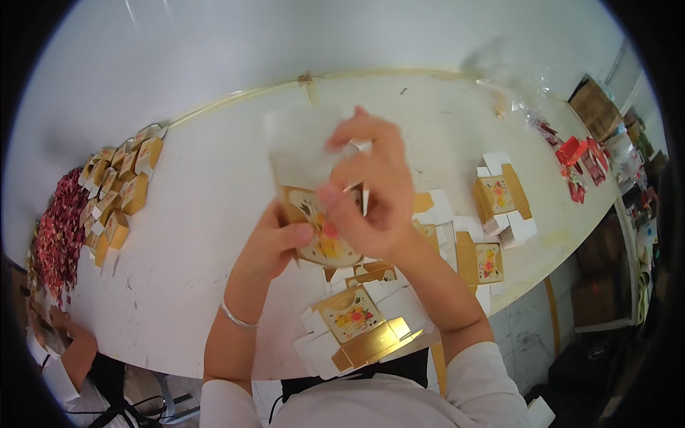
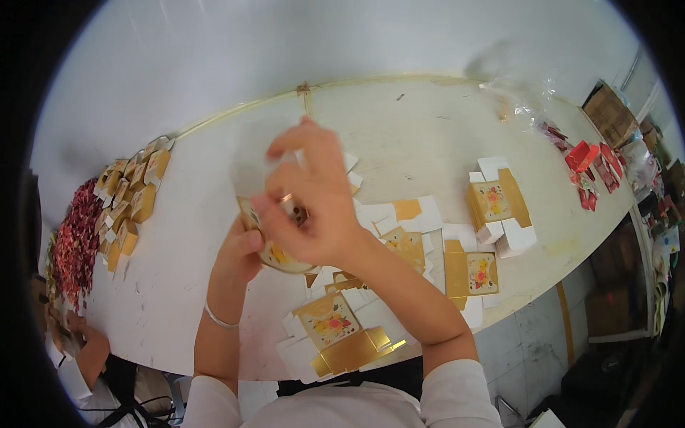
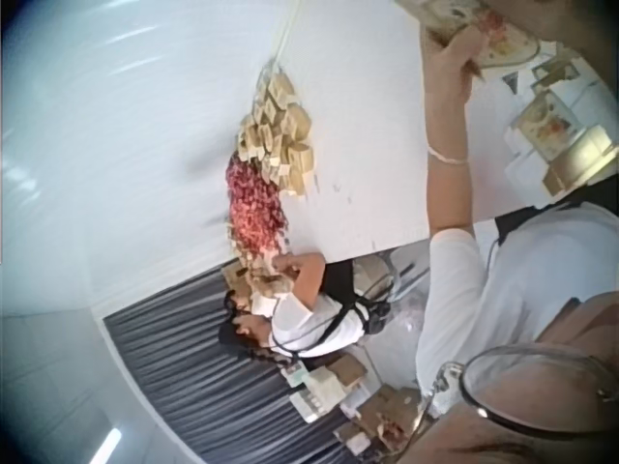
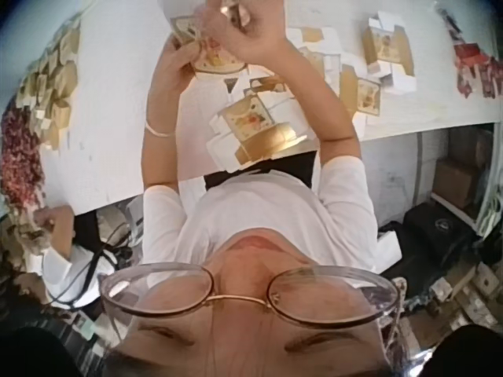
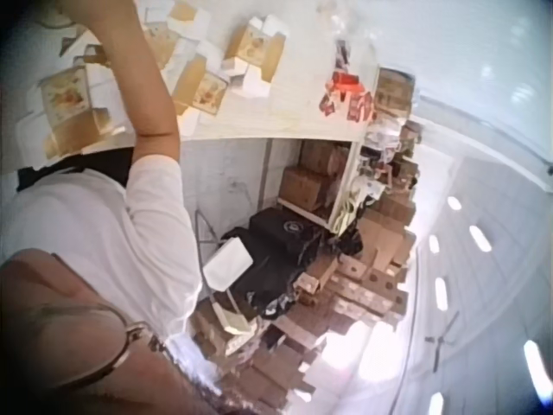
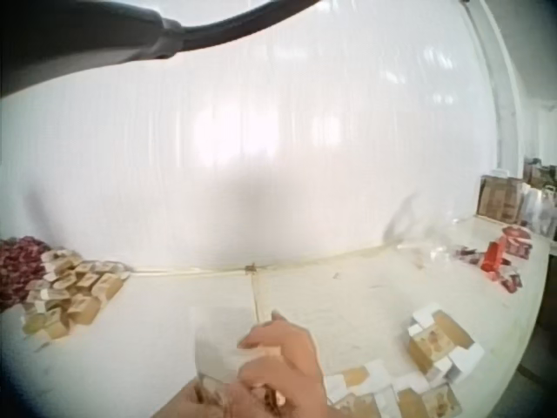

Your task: The person folds flat cardboard pieces into small decorative boxes, tucks flaps to form the shape, and places finished boxes on the table. The process is repeated with multiple units.

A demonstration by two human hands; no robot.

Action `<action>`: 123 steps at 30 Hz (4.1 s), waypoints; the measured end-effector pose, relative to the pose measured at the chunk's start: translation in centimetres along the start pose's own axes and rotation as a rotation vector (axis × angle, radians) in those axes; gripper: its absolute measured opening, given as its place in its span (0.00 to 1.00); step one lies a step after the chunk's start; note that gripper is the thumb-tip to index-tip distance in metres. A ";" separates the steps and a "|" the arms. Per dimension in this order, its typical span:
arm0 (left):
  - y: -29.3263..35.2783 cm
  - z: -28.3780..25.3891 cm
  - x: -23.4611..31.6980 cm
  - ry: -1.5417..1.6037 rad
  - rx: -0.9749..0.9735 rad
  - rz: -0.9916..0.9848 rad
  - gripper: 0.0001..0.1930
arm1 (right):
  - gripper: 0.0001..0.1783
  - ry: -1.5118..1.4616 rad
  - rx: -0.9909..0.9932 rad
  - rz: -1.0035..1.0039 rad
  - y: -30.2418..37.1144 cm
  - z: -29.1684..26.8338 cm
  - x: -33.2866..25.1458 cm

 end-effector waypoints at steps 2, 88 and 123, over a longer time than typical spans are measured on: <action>-0.3 0.0 1.7 0.060 0.138 0.134 0.34 | 0.13 -0.095 0.278 0.238 0.0 -1.9 1.6; 1.6 1.8 9.2 -0.309 0.281 0.595 0.13 | 0.12 -0.390 -0.351 0.327 1.7 2.5 2.5; -2.0 1.0 7.1 -1.049 0.311 0.450 0.45 | 0.12 0.288 -0.330 0.223 1.2 2.2 3.7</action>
Point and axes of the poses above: each hand's wrist, its own y-axis away from the middle knuckle, its own z-axis out of the palm, x = y × z, the point moved 8 cm from there along -y, towards the middle knuckle, and after that the axes turned 9 degrees about z, right-handed, at the moved point
